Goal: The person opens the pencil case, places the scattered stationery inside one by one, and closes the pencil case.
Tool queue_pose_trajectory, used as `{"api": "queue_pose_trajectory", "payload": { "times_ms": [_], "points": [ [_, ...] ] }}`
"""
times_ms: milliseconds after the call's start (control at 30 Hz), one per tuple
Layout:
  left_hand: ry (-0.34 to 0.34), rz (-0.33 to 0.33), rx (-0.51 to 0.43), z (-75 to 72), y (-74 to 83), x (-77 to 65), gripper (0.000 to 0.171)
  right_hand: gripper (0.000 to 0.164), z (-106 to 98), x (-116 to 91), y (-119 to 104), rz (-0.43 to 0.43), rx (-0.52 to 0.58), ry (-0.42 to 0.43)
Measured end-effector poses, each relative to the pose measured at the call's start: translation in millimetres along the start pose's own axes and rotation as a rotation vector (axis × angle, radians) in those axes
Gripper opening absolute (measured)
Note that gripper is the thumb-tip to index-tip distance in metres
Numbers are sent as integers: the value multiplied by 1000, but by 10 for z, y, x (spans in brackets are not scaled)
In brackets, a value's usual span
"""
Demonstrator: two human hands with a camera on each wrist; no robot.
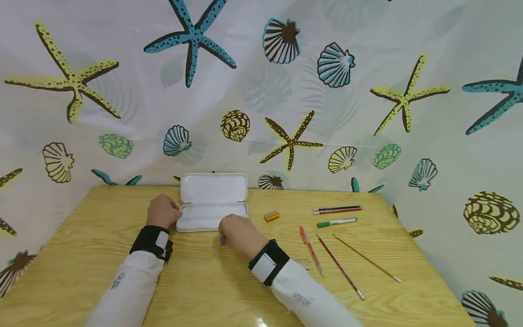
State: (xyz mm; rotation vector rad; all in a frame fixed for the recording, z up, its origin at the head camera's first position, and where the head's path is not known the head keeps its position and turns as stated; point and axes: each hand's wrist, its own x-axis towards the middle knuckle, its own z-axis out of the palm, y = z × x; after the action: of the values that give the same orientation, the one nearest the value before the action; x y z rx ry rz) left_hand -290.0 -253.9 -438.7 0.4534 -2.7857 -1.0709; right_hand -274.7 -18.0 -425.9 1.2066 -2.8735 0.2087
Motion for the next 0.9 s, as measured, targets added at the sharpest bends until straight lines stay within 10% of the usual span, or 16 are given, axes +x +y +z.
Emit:
{"api": "queue_pose_trajectory", "payload": {
  "times_ms": [900],
  "points": [
    [43, 97, 44, 39, -38, -72, 10, 12, 95, -21, -33, -14, -48, 38]
  ]
}}
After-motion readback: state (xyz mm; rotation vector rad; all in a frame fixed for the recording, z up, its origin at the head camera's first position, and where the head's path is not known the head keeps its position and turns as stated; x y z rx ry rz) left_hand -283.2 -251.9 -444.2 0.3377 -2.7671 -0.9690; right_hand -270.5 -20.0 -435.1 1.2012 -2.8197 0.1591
